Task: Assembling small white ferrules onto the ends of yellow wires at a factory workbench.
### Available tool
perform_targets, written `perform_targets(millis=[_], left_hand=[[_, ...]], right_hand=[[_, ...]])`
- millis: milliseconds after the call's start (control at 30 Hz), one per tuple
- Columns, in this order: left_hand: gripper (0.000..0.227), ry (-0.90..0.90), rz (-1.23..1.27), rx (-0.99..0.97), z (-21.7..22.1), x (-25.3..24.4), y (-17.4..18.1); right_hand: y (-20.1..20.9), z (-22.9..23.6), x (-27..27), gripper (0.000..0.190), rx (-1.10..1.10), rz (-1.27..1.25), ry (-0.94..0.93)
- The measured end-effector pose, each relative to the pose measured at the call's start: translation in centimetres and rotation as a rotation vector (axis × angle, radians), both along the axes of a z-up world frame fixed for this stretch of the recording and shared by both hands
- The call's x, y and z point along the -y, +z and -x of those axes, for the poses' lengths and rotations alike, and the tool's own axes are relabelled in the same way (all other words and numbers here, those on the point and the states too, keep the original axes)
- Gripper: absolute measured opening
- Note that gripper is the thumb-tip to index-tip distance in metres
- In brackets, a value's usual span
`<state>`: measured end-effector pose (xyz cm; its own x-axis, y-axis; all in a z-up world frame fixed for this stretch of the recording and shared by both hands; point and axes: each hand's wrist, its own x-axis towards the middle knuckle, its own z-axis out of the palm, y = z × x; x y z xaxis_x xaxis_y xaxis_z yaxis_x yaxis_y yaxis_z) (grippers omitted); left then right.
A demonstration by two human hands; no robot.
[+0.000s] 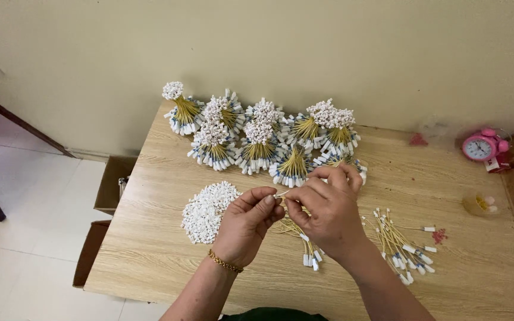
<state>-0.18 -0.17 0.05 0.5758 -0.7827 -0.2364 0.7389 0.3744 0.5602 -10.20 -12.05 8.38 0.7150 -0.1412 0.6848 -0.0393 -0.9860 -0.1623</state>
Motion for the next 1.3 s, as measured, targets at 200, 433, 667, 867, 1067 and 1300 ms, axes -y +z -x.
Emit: perform_targets(millis=[200,433,667,867,1067,1300], left_hand=[[0.016,0.032,-0.059,0.153,0.1,0.2,-0.8],[0.015,0.098,-0.249,0.438,0.2,0.4,-1.3],[0.016,0.022,-0.357,0.333,0.2,0.3,-7.7],[0.03,-0.123,-0.596,0.096,-0.8,-4.7,-22.5],[0.021,-0.294,-0.949,0.353,-1.3,-9.3,-29.7],[0.026,0.068,-0.976,1.697,-0.9,-3.8,-15.5]], right_hand=[[0.1,-0.1,0.2,0.012,-0.023,0.089,-0.046],[-2.2,-1.0,0.1,0.016,0.059,0.096,-0.06],[-9.4,0.6,1.8,0.009,-0.142,-0.354,0.075],[-23.9,4.5,5.0,0.014,-0.589,-0.63,-0.254],[-29.6,5.9,4.6,0.02,-0.777,-0.385,-0.348],[-24.5,4.5,5.8,0.016,-0.641,-0.315,-0.212]])
